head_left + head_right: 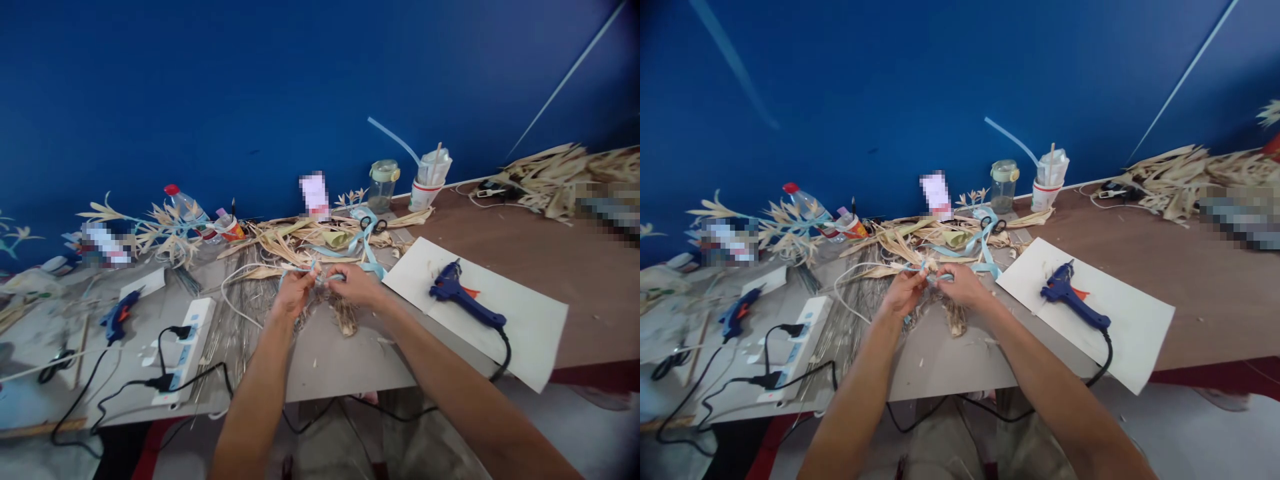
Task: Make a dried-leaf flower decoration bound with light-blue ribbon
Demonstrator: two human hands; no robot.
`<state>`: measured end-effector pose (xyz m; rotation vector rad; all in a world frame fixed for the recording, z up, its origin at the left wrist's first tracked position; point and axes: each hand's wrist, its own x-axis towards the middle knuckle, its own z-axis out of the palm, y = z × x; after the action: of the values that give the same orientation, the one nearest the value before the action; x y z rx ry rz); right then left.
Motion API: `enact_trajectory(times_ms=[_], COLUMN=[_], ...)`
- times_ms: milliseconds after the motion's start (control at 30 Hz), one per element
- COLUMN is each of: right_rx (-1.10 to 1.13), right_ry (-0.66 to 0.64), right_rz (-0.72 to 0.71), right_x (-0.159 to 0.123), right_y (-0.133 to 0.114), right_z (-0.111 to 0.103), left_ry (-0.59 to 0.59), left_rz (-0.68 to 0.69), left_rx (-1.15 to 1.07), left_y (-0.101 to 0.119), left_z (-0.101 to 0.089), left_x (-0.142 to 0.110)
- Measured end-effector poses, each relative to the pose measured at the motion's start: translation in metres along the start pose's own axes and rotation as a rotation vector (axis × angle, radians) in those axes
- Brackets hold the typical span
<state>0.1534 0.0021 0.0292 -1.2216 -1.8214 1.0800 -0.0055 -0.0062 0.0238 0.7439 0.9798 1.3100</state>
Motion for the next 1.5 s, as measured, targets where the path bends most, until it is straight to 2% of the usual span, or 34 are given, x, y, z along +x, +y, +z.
enact_trajectory(times_ms=[167,500,800,967,1067,1300,1500], right_rx=[-0.089,-0.185,-0.335,-0.364,-0.291,0.056,0.112], right_ry=[0.073,0.084,0.138,0.153,0.173,0.144,0.1], right_rz=[-0.161,-0.224,-0.335,-0.33,-0.288,-0.093,-0.043], right_x=[-0.006,-0.004,-0.004,-0.003,-0.002,-0.003,-0.005], right_y=[-0.006,-0.004,0.004,0.001,0.0,-0.008,-0.012], right_z=[0.006,0.008,0.015,0.017,0.018,0.013,0.011], left_ry=[0.018,0.016,0.053,0.023,0.006,-0.216,-0.189], left_rz=[-0.01,-0.017,-0.113,-0.137,-0.115,-0.044,-0.022], left_rx=[-0.018,-0.005,-0.148,-0.198,-0.25,-0.284,-0.191], left_y=[0.0,-0.007,-0.008,-0.008,-0.006,0.003,0.004], left_z=[0.001,-0.002,-0.002,0.0,0.004,0.008,0.006], left_x=[0.0,0.004,0.003,0.002,-0.002,-0.015,-0.013])
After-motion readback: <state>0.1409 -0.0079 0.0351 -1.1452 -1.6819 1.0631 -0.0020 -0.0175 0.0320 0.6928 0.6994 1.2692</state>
